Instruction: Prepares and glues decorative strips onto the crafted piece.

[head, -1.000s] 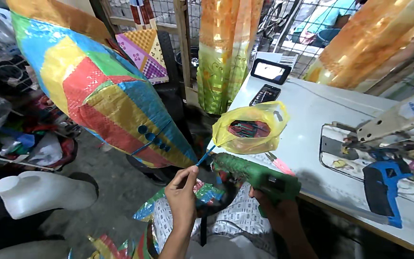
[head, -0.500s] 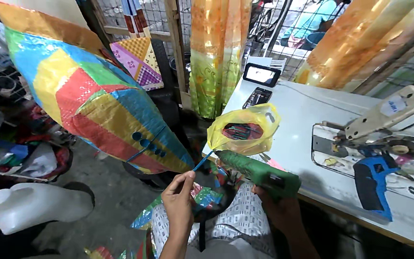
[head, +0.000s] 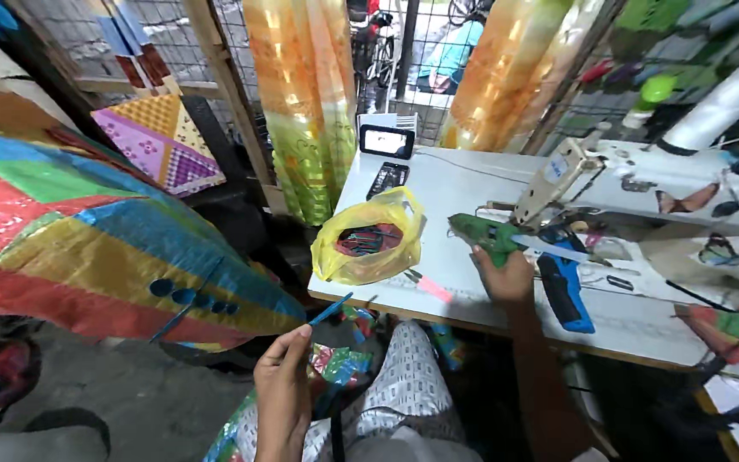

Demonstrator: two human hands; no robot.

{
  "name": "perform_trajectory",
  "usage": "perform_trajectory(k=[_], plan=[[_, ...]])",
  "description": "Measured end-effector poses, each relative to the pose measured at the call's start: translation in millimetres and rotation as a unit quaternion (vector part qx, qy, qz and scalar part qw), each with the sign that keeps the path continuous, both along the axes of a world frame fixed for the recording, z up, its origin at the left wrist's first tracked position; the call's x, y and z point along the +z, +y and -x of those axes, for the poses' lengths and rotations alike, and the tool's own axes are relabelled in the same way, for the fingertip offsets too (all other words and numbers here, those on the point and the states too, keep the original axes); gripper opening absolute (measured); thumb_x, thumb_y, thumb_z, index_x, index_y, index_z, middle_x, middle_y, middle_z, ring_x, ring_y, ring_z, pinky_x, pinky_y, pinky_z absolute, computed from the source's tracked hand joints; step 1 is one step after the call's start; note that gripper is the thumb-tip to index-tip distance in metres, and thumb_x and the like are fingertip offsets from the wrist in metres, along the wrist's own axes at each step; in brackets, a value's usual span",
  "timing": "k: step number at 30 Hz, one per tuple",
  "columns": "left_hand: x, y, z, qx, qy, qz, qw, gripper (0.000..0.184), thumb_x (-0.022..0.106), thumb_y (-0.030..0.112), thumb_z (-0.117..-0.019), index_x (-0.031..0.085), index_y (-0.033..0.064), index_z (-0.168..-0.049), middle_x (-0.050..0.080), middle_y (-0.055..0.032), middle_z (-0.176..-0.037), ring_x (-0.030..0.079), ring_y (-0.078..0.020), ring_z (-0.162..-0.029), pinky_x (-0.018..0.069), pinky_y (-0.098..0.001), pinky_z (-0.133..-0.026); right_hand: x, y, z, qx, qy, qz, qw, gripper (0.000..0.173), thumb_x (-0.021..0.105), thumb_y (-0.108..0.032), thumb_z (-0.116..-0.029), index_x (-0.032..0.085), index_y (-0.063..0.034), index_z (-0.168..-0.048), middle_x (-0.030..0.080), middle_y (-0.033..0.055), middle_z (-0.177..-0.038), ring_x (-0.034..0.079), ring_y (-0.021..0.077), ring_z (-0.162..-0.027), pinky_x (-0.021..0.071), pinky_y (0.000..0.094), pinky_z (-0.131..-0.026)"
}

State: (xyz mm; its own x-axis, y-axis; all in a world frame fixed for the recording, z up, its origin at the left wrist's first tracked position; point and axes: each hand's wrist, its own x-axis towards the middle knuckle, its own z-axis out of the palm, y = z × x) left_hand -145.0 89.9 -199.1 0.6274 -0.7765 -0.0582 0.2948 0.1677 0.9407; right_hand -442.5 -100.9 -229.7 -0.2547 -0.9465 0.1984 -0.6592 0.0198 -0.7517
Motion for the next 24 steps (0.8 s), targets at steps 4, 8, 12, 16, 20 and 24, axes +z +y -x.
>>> perform_trajectory(k=[4,8,12,16,20,24], plan=[[8.0,5.4,-7.0,-0.019,0.094,-0.006,0.995,0.029,0.048,0.006,-0.1029,0.071,0.0084,-0.085,0.061,0.004,-0.068,0.057,-0.0046,-0.061,0.0519,-0.02,-0.062,-10.3,-17.2,-3.4,0.009,0.027,-0.035,0.999,0.069,0.066,-0.052,-0.0956,0.061,0.0097,-0.126,0.066,0.0327,-0.114,0.063,0.0484,-0.111,0.0457,0.0649,-0.099],[10.8,12.5,-12.7,-0.027,0.161,-0.015,0.986,0.027,0.048,0.007,-0.1034,0.069,0.0068,-0.087,0.06,0.002,-0.069,0.057,-0.0058,-0.06,0.0529,-0.0214,-0.061,-20.0,9.8,-0.8,-0.004,0.047,0.094,0.994,0.077,0.07,-0.049,-0.0926,0.054,0.0137,-0.135,0.061,0.0371,-0.124,0.059,0.0539,-0.118,0.0412,0.0688,-0.103],[13.0,12.7,-14.8,-0.048,0.176,-0.013,0.983,0.026,0.048,0.009,-0.1032,0.069,0.0072,-0.088,0.06,0.0026,-0.069,0.058,-0.0055,-0.06,0.0548,-0.0218,-0.063,4.6,63.5,-24.4,0.027,0.029,0.24,0.97,0.042,0.067,-0.025,-0.0977,0.064,0.0153,-0.111,0.066,0.0313,-0.096,0.064,0.0398,-0.083,0.0527,0.0513,-0.078],[15.0,6.0,-5.5,-0.084,0.155,-0.013,0.984,0.026,0.049,0.01,-0.1027,0.07,0.009,-0.087,0.06,0.004,-0.069,0.059,-0.0052,-0.061,0.0547,-0.0218,-0.064,34.6,91.7,-68.9,0.228,-0.039,0.269,0.935,0.023,0.065,-0.019,-0.096,0.077,0.001,-0.098,0.073,0.013,-0.09,0.068,0.0122,-0.081,0.0549,0.0231,-0.076],[19.6,5.4,1.1,-0.083,0.136,0.016,0.987,0.026,0.051,0.011,-0.1005,0.072,0.0101,-0.085,0.062,0.004,-0.069,0.06,-0.0047,-0.062,0.0549,-0.0222,-0.065,42.2,84.2,-106.5,0.317,-0.096,0.353,0.875,0.013,0.071,-0.02,-0.0941,0.076,-0.0082,-0.097,0.072,0.0026,-0.09,0.064,0.0024,-0.092,0.0497,0.0115,-0.084],[19.9,11.2,-3.0,-0.073,0.143,0.021,0.987,0.026,0.051,0.01,-0.101,0.072,0.0096,-0.085,0.063,0.0033,-0.07,0.06,-0.0045,-0.062,0.0542,-0.0214,-0.065,37.4,81.0,-132.1,0.349,-0.132,0.364,0.853,0.013,0.072,-0.022,-0.0949,0.078,-0.0107,-0.097,0.073,0.0015,-0.092,0.064,0.0047,-0.096,0.0499,0.0149,-0.087]])
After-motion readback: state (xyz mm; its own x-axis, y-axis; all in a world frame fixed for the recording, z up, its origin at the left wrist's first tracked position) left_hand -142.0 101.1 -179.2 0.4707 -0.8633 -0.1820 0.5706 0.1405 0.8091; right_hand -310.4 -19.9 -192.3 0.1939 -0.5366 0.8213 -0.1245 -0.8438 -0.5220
